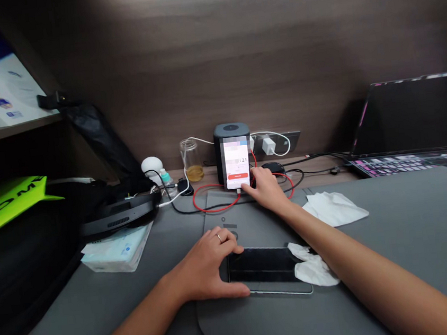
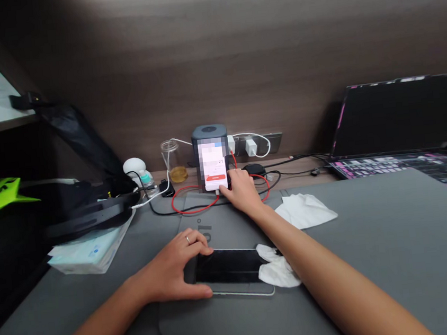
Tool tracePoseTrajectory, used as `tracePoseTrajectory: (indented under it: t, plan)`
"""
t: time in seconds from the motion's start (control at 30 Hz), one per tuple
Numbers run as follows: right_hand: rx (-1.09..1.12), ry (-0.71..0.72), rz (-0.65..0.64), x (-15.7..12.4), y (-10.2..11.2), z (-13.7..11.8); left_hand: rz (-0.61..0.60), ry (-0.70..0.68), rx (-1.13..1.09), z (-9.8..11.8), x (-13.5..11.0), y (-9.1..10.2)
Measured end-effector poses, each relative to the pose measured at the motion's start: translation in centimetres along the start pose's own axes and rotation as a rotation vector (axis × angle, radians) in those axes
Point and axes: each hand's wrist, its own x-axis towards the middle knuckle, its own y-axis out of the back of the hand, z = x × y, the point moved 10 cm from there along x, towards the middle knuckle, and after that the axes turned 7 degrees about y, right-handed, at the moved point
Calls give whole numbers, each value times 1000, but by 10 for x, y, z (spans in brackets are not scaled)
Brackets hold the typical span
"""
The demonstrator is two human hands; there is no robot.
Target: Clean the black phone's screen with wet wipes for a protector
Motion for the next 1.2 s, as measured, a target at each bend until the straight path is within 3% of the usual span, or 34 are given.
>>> tracePoseTrajectory:
  t: [1.2]
  plan:
    - [156,-6,103,9,10,3,-7,19,-7,-1,-1,-1]
